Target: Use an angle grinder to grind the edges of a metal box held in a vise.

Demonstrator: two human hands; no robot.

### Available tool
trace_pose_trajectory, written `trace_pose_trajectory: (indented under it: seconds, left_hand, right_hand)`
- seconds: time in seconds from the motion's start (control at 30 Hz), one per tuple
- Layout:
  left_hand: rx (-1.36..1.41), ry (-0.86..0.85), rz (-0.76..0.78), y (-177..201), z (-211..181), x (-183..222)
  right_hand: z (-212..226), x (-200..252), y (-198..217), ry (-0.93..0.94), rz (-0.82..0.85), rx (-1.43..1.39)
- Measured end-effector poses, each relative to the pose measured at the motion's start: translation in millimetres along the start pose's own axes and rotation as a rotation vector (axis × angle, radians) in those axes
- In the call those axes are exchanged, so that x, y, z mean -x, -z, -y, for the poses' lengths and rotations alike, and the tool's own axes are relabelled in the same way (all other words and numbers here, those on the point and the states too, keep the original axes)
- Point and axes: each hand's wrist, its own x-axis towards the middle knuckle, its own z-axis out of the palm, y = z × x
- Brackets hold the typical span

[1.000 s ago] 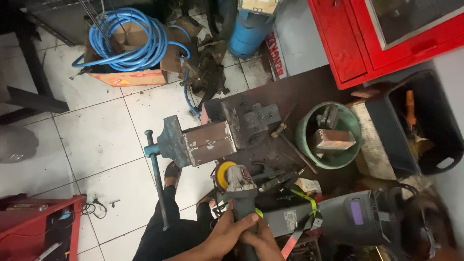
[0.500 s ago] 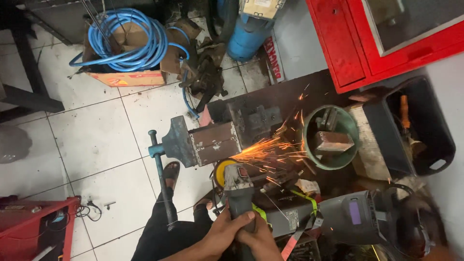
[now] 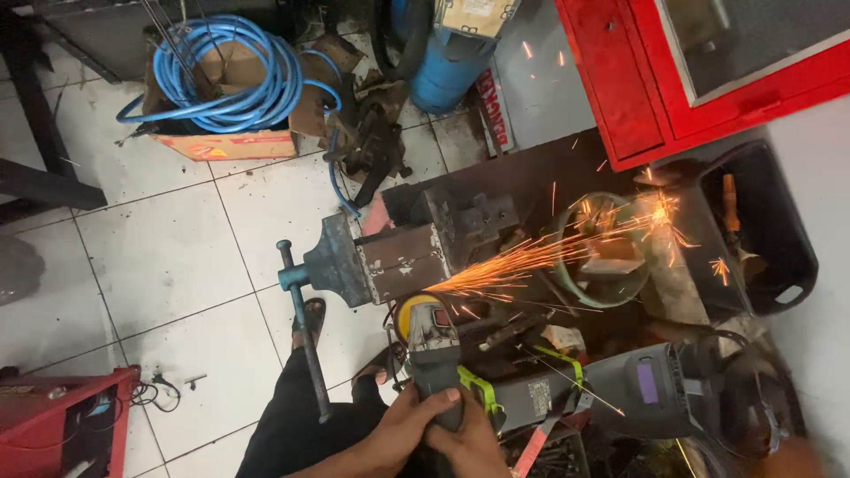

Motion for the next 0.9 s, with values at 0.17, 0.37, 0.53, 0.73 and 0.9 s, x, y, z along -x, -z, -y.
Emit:
trace_pose_trajectory:
  seconds: [0.17, 0.37, 0.53, 0.73, 0.9]
  left_hand:
    - [-0.005, 0.05, -0.002, -3.2, -10.7, 3.4]
    - [-0.103, 0.039, 0.033, -22.4, -27.4, 10.3]
    - [-0.209, 0.034, 0.008, -30.1, -23.7, 3.8]
    - [0.015, 0.138, -0.011, -19.1, 9.1, -17.1]
    - [-0.02, 0.136, 0.094, -22.8, 13.8, -8.0]
  right_hand:
    - [-3.7, -0.2, -3.1, 0.019, 0.021, -0.073]
    - [2.9, -8.0, 10.8, -0.21, 0.0, -0.227]
    - [-15.9, -8.4, 20.7, -0.256, -0.032, -0.282]
    - [-53.4, -0.9, 23.4, -0.19, -0.121, -0.426]
    - [-41.3, 25.5, 21.4, -0.091, -0.147, -0.462]
